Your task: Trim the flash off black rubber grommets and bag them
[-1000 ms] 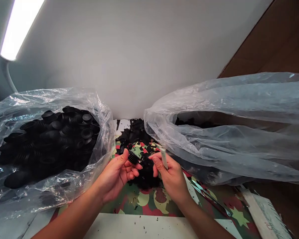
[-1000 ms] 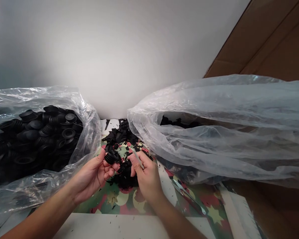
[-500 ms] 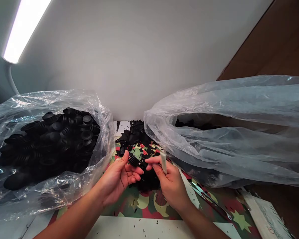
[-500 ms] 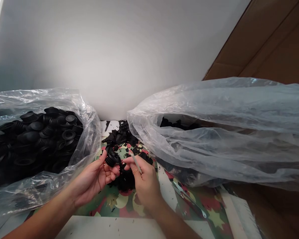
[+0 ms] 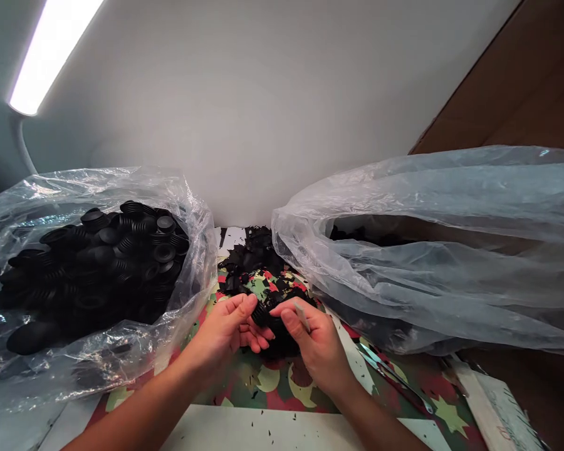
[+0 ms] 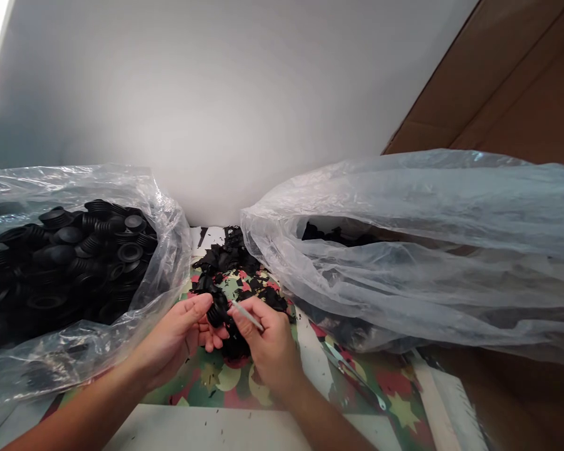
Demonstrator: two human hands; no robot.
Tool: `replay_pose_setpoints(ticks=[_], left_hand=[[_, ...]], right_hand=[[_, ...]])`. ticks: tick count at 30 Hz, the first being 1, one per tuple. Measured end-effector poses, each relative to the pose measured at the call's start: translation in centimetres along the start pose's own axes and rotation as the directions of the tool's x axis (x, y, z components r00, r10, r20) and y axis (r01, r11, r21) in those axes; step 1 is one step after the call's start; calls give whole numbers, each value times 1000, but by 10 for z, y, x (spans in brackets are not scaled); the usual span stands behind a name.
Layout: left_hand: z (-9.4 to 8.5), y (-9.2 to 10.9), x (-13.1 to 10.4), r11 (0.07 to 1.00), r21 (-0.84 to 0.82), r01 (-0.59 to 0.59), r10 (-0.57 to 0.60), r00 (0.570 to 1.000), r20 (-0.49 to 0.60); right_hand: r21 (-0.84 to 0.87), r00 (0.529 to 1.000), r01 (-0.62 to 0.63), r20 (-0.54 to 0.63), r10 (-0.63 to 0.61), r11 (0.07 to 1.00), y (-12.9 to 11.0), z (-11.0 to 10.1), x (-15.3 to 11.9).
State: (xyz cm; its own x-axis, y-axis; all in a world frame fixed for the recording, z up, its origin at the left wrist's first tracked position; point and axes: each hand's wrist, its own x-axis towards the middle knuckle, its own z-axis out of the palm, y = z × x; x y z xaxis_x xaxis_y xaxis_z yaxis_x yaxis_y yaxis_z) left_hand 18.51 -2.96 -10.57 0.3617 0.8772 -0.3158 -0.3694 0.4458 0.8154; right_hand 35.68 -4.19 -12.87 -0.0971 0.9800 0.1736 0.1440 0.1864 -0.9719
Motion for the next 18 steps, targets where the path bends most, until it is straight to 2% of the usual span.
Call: replay_pose_setpoints(ticks=[4, 9, 12, 18], left_hand=[[4, -6, -1, 997, -51, 63, -62, 998, 28], [5, -7, -2, 972, -180, 150, -147, 989, 25], [4, -7, -2, 972, -180, 154, -145, 987, 62], [5, -8, -2, 979, -149, 140, -129, 988, 86]], right_hand=[[129, 991, -63, 122, 47, 990, -4, 3, -4], [304, 981, -165, 147, 125, 938, -6, 5, -4], [392, 968, -244, 160, 196, 887, -6, 6, -4], [430, 964, -264, 141, 224, 864, -6, 6, -5]])
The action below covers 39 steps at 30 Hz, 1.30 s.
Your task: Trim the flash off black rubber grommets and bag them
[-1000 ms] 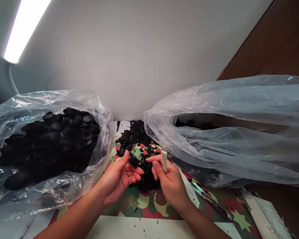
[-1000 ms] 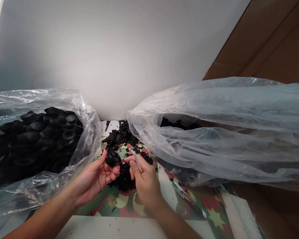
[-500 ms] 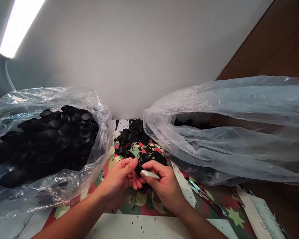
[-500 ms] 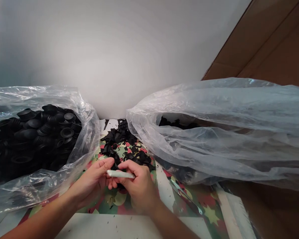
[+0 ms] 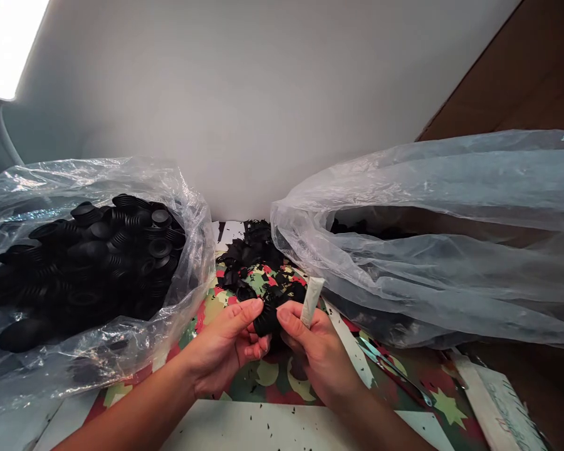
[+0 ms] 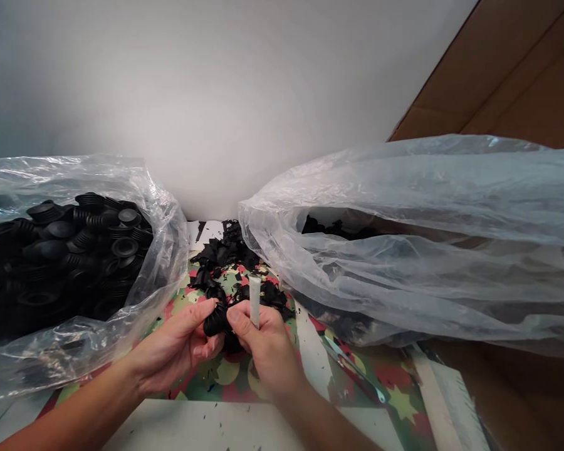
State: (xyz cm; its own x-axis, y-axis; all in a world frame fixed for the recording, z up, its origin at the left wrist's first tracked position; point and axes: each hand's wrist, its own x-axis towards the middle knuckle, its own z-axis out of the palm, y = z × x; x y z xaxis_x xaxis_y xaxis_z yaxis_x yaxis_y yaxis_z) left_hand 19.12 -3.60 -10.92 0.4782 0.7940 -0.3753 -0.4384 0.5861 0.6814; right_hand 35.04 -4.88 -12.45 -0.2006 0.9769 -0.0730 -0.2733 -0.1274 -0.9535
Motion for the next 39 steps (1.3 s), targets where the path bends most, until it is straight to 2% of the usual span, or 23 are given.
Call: replay_pose_setpoints(ticks=[2, 4, 6, 8, 11, 14, 16, 18, 20, 25, 28, 31, 34, 39], left_hand=[[1, 0, 0, 999, 23, -30, 31, 999, -33], [1, 1, 1, 988, 84, -128, 137, 985, -107], [-1, 3, 1, 946, 189, -263, 298, 935, -189], [-3, 8, 1, 875, 303, -378, 452, 862, -230], [-6, 18, -2, 752, 485, -447, 590, 785, -190], [-5, 21, -6, 600, 663, -448, 653, 753, -81], [-3, 19, -8, 502, 731, -461, 677, 736, -1], [-1, 16, -9, 431, 772, -468, 684, 727, 59], [-1, 13, -9, 410, 785, -464, 677, 732, 79], [-3, 15, -6, 582, 659, -476, 596, 801, 52], [-3, 16, -6, 620, 597, -509, 603, 796, 53], [-2, 14, -7, 583, 636, -505, 603, 794, 78], [-1, 13, -7, 532, 691, -490, 590, 800, 114], [-2, 9, -6, 527, 680, -510, 612, 783, 113]], right_hand=[[-14, 1000, 8, -28, -8, 1000, 2, -1, 1], [-49, 997, 36, -72, -39, 998, 5, -2, 2], [-97, 990, 79, -111, -89, 992, 7, -3, 2], [-132, 982, 115, -133, -132, 985, 7, -4, 2], [-212, 969, 159, -152, -193, 964, 4, -5, 1], [-286, 969, 162, -133, -206, 944, 2, -6, -1], [-262, 986, 114, -92, -142, 958, 4, -6, 0], [-230, 995, 54, -73, -72, 972, 7, -5, 0], [-215, 995, 20, -88, -40, 976, 8, -4, 1], [-106, 991, 38, -122, -51, 994, 0, -3, 0], [25, 995, 11, -98, -9, 1000, -5, -1, 0], [105, 998, -34, -55, 39, 994, -5, 0, 0], [81, 997, -28, -71, 33, 996, -4, 1, 0], [114, 993, -66, -85, 76, 991, -3, 6, 0]])
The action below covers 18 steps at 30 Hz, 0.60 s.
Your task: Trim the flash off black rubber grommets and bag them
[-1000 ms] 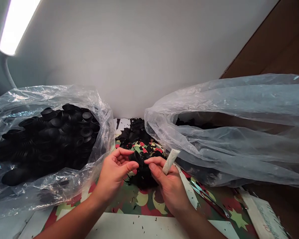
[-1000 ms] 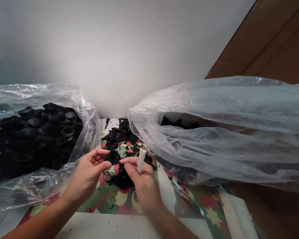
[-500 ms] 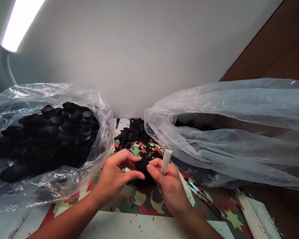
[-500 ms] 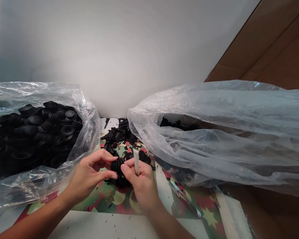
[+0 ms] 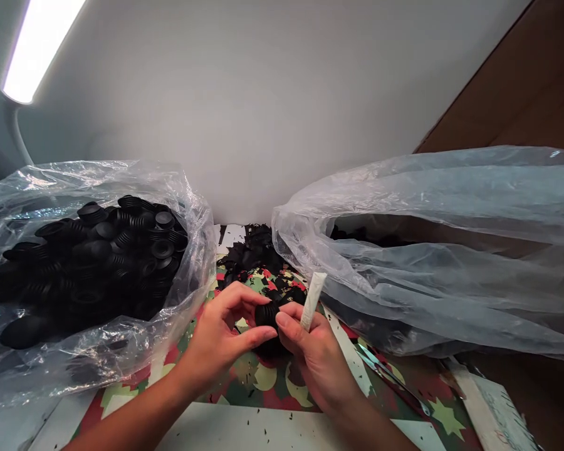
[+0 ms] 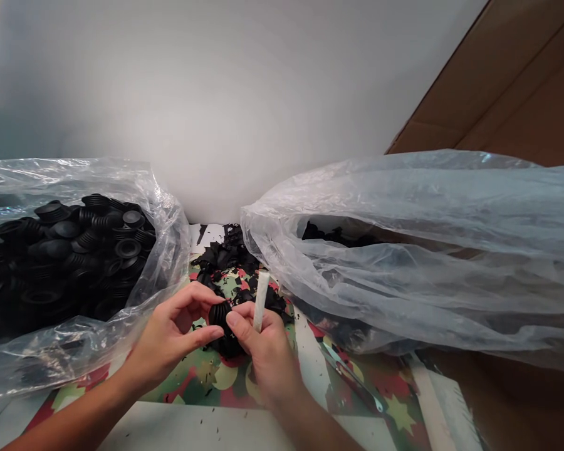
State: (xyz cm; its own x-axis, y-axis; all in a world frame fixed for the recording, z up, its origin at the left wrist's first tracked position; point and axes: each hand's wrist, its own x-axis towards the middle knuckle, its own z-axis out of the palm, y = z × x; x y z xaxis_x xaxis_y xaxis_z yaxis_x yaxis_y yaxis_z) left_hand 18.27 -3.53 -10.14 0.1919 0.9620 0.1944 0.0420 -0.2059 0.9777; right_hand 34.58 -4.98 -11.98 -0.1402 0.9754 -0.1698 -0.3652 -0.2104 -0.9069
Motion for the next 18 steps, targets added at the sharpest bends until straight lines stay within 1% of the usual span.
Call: replay_pose_setpoints(ticks=[3, 5, 10, 12, 13, 14, 15, 16, 17, 18], left_hand=[[0, -2, -1, 1000, -15, -17, 17, 999, -44], [0, -4, -1, 998, -37, -49, 47, 997, -59], [-1, -8, 0, 980, -77, -181, 173, 980, -100], [-2, -7, 1, 971, -42, -234, 229, 968, -98], [-3, -6, 1, 966, -3, -260, 259, 962, -88], [-5, -5, 1, 958, 43, -285, 287, 955, -74], [-6, -3, 2, 948, 90, -306, 312, 948, -57], [-8, -1, 2, 936, 136, -325, 333, 942, -41], [-10, 0, 2, 922, 176, -343, 353, 935, -26], [-11, 1, 3, 908, 212, -360, 371, 928, -12]], right_hand=[[1, 999, 22, -27, -21, 1000, -2, 1, 0], [32, 999, 24, -25, -23, 999, -2, 0, 0], [187, 997, -49, 61, 38, 981, 0, 1, 0], [178, 995, -64, 88, 48, 982, 2, 0, 0], [136, 995, -57, 93, 44, 989, 3, -1, 0], [70, 997, -26, 78, 21, 997, 4, -3, 1], [-15, 999, 30, 42, -30, 999, 4, -5, 2], [-109, 993, 114, -7, -115, 987, 4, -8, 3], [-201, 973, 211, -55, -226, 957, 3, -12, 3], [-279, 934, 308, -93, -345, 910, 1, -15, 4]])
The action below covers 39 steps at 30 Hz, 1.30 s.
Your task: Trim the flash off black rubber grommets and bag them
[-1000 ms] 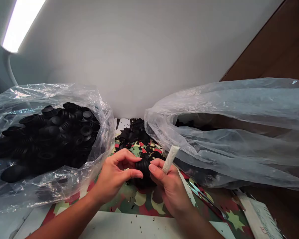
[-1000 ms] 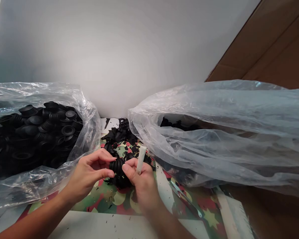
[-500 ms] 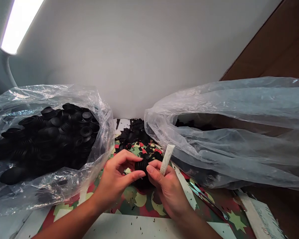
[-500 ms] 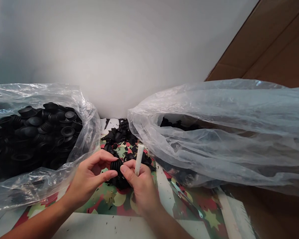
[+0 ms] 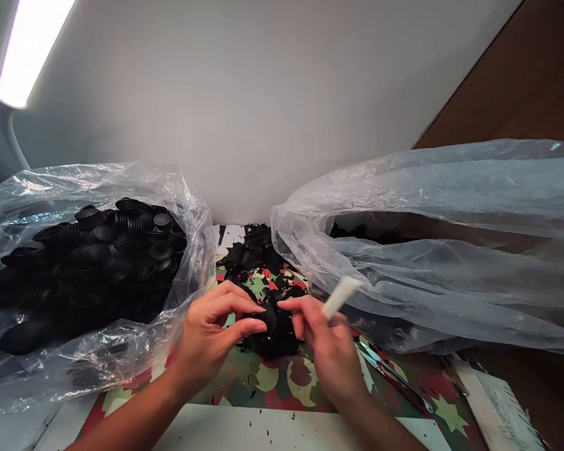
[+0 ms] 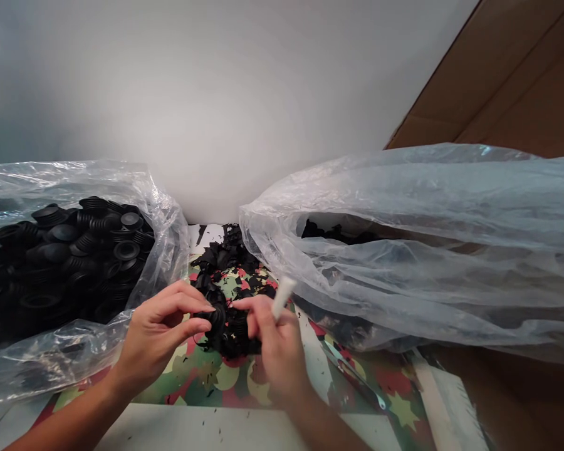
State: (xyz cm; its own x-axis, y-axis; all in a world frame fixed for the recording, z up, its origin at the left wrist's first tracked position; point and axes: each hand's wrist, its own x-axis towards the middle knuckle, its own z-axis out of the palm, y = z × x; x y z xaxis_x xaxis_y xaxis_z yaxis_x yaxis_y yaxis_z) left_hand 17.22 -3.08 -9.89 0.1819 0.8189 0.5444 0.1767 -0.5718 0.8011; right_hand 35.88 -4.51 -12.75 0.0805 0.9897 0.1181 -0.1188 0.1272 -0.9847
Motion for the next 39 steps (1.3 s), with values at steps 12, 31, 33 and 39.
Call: replay_pose_setpoints(ticks=[12, 31, 33, 39], left_hand=[[-4, -5, 2, 969, 217, -119, 101, 990, 93], [-3, -6, 3, 952, 261, -161, 128, 982, 139], [-4, -5, 3, 954, 259, -151, 118, 983, 139], [-3, -6, 3, 960, 244, -137, 106, 985, 134]], right_hand=[[-255, 789, 615, 180, -588, 746, -6, -5, -6], [-328, 726, 687, 350, -592, 648, -9, -8, -1], [-319, 734, 678, 347, -584, 662, -10, -8, -1], [-339, 745, 665, 360, -561, 666, -15, -10, -1]])
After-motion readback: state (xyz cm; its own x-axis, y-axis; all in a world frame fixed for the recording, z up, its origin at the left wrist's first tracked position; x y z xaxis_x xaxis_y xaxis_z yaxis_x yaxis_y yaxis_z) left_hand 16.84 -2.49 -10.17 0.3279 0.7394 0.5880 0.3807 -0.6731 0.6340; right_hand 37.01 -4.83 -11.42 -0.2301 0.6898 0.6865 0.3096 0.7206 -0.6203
